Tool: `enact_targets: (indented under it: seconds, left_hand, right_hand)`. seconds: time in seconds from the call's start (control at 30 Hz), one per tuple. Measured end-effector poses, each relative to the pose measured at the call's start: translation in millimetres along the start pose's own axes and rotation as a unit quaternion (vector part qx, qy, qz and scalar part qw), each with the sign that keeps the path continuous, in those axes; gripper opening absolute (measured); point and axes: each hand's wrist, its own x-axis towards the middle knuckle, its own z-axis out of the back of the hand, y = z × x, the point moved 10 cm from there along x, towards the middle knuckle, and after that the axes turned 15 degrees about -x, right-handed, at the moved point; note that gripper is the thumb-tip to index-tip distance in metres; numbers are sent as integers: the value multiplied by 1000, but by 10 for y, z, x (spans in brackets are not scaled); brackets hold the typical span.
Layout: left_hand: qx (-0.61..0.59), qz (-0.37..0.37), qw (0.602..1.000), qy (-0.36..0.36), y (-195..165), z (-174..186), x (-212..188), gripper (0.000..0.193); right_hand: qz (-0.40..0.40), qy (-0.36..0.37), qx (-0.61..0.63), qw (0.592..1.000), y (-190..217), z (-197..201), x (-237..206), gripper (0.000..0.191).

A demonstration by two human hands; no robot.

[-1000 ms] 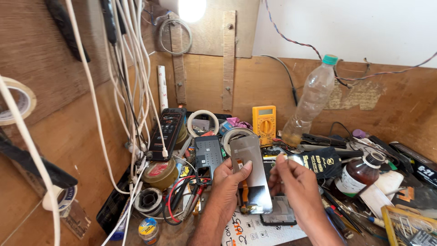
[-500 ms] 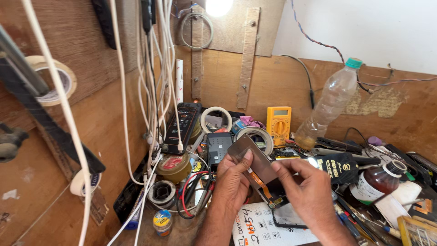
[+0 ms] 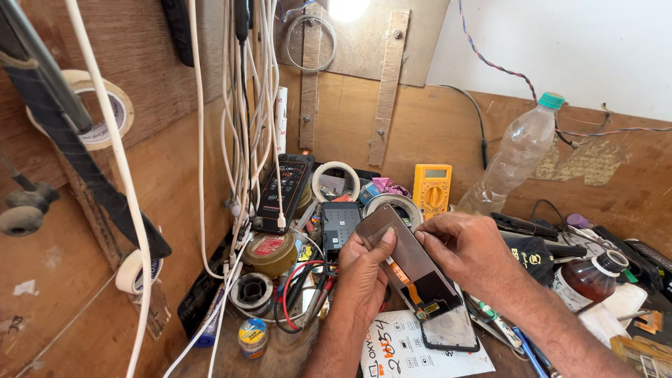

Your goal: The person cleans the back of a disassembled smartphone with a brush, then removes the screen assembly from the chassis. They peel off a protective film from the screen and use a pen-like tool to scrape residue from the edges. The phone remains disassembled on the workbench.

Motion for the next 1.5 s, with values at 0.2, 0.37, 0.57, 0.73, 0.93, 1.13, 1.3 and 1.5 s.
enact_targets:
  seconds: [0.2, 0.37, 0.57, 0.73, 0.93, 1.13, 1.3, 1.5]
  left_hand:
    - [6, -9, 1000, -2, -13, -23, -7, 32]
    - [21, -18, 1000, -7, -20, -45, -11, 35]
    - [52, -25, 998, -19, -44, -64, -39, 38]
    - [46, -36, 998, -7, -71, -113, -63, 38]
    - [46, -42, 998, -16, -68, -78, -57, 38]
    - [18, -31, 999, -5, -52, -50, -45, 32]
    - [-11, -1, 1000, 15, -4, -78, -50, 28]
    - [-8, 33, 999, 6, 30, -67, -68, 34]
  right_hand:
    - [-2, 33, -12, 999, 37, 15, 47, 25]
    - [-6, 47, -24, 999, 86, 42, 60, 25]
    - [-23, 72, -66, 995, 138, 56, 62, 25]
    - [0, 49, -96, 994, 249, 82, 82, 20]
    - [3, 40, -155, 987, 175, -43, 57, 18]
    - [-82, -40, 13, 996, -253, 14, 84, 20]
    - [-153, 47, 222, 962, -496, -263, -33, 33]
    - [-142, 41, 334, 931, -412, -361, -186, 23]
